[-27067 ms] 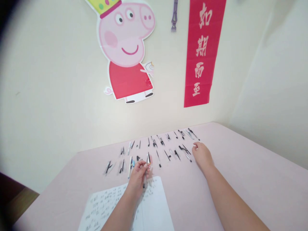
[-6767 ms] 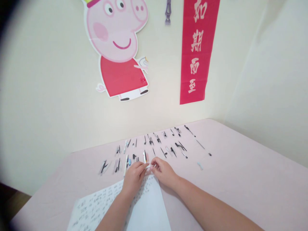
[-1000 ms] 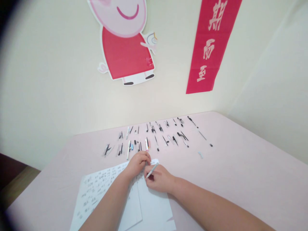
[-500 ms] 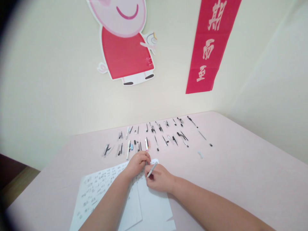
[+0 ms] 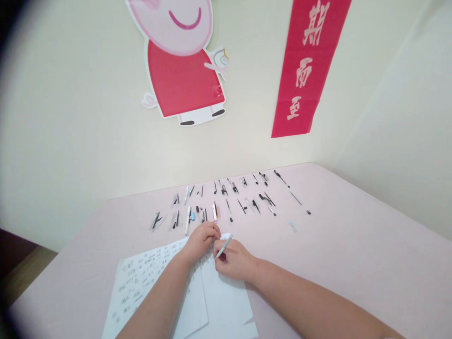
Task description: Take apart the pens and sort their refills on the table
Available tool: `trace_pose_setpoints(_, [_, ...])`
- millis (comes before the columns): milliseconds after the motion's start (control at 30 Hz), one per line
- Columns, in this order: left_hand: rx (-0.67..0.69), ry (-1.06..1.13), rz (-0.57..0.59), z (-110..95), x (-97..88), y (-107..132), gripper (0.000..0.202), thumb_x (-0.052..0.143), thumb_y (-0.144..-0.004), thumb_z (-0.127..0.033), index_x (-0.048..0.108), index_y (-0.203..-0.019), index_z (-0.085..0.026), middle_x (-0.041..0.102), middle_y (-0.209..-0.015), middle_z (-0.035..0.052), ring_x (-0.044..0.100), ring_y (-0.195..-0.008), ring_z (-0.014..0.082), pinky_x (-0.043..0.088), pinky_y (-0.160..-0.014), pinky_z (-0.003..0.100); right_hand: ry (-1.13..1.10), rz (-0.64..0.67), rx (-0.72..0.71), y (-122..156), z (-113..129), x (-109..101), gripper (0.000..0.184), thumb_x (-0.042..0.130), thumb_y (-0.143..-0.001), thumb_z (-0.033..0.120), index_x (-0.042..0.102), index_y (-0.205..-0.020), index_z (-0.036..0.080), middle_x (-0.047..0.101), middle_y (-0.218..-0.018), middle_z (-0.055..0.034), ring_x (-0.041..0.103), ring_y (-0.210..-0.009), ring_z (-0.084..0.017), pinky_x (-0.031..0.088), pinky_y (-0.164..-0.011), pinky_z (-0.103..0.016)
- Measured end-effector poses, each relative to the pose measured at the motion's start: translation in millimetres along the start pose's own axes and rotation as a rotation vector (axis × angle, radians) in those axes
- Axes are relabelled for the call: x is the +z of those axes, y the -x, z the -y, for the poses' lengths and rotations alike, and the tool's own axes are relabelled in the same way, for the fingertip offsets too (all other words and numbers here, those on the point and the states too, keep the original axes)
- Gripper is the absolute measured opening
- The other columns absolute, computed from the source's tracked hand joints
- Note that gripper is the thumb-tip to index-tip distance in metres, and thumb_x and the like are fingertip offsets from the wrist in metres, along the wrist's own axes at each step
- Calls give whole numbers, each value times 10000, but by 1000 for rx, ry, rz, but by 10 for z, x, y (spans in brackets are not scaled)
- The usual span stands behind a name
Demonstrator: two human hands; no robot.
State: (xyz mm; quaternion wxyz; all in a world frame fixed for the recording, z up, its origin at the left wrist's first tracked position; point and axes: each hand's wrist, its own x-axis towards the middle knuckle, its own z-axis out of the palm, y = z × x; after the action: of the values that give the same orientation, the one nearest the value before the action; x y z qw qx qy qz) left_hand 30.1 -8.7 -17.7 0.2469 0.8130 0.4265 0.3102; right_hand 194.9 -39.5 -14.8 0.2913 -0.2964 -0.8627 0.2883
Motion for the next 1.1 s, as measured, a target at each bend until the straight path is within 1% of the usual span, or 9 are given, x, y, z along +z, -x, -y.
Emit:
trace_pose_setpoints(300, [-14, 8, 1, -29, -8, -2, 351, 376, -566, 18, 666, -606, -176, 642, -747, 40, 542, -795, 160, 401, -790, 293, 8, 18, 10, 3, 8, -15, 165, 436, -568, 39, 464, -620, 193, 443, -551, 49, 403, -516, -96, 331, -508, -197])
trace_pose_setpoints(600, [1, -2, -5, -13, -4, 2, 352, 372, -557, 14, 665, -606, -175, 642, -746, 41, 545, -788, 158, 406, -789, 294, -40, -4, -4, 12, -26, 5, 171, 438, -567, 34, 479, -628, 188, 421, -558, 54, 396, -520, -89, 322, -512, -194])
trace_pose_setpoints(800, [8, -1, -4, -6, 2, 2, 347, 375, -564, 16, 659, -618, -177, 635, -746, 36, 546, -795, 156, 406, -812, 297, -106, -53, 122, -7, -5, -42, 132, 465, -620, 60, 497, -645, 185, 430, -567, 52, 413, -538, -93, 325, -523, -194])
trace_pose_setpoints(967, [26, 3, -16, -13, -1, 7, 335, 374, -555, 14, 645, -605, -177, 617, -720, 34, 548, -786, 155, 414, -807, 296, -174, -63, 177, -24, 0, -51, 114, 482, -652, 81, 524, -676, 184, 464, -588, 49, 418, -533, -89, 333, -514, -189])
trace_pose_setpoints(1100, [19, -19, -70, -44, -28, 7, 346, 367, -556, 21, 638, -641, -175, 602, -706, 31, 543, -786, 155, 416, -782, 286, -94, -118, 203, -42, 10, -161, 113, 480, -684, 98, 552, -698, 184, 499, -577, 44, 427, -518, -94, 337, -510, -196])
